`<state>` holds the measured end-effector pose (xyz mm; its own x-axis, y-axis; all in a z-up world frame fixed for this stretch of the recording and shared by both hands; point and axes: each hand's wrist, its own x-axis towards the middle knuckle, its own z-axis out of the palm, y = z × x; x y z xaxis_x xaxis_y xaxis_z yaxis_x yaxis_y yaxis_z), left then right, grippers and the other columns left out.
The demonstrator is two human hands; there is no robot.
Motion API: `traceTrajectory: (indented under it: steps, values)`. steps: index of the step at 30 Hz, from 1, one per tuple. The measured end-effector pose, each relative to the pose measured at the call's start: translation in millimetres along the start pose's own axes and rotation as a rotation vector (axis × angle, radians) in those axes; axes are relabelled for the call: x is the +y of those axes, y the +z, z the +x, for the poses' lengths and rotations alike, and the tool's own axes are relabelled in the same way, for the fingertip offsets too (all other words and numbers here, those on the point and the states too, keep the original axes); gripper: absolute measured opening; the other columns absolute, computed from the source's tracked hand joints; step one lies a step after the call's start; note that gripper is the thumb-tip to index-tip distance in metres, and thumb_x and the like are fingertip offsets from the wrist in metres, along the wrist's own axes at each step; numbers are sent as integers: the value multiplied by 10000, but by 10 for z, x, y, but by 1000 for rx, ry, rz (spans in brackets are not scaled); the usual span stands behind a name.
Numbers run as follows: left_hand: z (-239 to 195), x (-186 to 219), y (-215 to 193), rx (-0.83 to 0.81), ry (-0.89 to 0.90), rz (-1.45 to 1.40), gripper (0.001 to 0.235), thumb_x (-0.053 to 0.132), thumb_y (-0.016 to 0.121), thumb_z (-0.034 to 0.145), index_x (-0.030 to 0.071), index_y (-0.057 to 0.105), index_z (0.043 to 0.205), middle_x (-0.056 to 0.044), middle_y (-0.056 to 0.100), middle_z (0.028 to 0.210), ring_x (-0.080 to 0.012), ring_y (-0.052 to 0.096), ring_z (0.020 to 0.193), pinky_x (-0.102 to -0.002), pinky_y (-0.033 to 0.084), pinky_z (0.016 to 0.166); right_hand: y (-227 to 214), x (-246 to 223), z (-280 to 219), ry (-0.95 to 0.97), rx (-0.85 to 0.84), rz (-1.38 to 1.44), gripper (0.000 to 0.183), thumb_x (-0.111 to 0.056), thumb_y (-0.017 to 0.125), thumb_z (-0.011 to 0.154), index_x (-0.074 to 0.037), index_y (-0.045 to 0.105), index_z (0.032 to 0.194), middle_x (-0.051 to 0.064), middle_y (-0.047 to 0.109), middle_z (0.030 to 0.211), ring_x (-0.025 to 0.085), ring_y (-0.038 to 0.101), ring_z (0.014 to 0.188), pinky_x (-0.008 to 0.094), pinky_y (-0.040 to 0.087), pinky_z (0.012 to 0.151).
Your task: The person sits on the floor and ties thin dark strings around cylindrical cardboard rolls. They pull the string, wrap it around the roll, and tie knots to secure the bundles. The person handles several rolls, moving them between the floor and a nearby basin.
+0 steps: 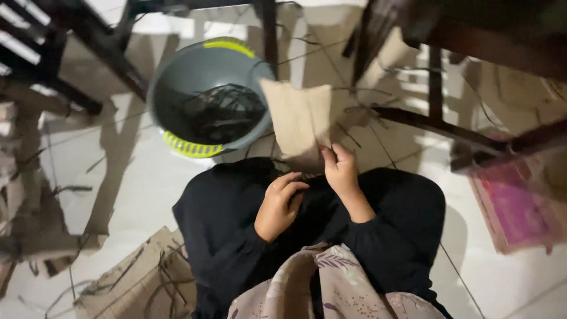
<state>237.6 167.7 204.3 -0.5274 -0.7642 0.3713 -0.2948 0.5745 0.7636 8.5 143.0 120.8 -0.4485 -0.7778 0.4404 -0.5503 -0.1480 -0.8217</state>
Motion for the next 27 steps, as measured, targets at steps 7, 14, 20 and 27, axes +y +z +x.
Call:
traceTrajectory:
  steps: [7, 14, 20, 27]
  values:
    - [-346, -125, -615, 156, -97, 154, 207, 44, 695, 913, 173, 731, 1071, -64, 706, 1242, -302, 636, 1253, -485, 435, 1104, 434, -250, 140, -211, 62, -213, 206, -81, 790, 939, 1, 757, 1126, 218, 750, 879, 381, 732, 810, 429, 604, 643]
    - [-992, -374, -963, 386, -81, 80, 244, 6, 621, 913, 184, 733, 1036, -59, 699, 1271, -312, 647, 1253, -516, 436, 1112, 946, -1419, 63, -227, -253, 129, 235, 22, 673, 993, -32, 746, 1209, 140, 768, 899, 253, 740, 857, 386, 587, 812]
    - [-1574, -463, -1101, 564, -112, -3, 272, 3, 562, 911, 178, 742, 1017, -69, 706, 1259, -306, 663, 1241, -516, 443, 1107, 1576, -2415, -501, -430, -683, 214, 229, 29, 676, 963, -106, 802, 1097, 25, 789, 827, 213, 747, 773, 332, 593, 737]
    - [-2072, -674, -1006, 849, -42, 14, 165, 28, 601, 931, 98, 734, 864, -112, 702, 983, -371, 704, 959, -518, 524, 974, 2072, -2919, -1187, -732, -962, 344, 179, -22, 656, 969, -90, 791, 1066, 39, 763, 901, 254, 748, 756, 346, 613, 643]
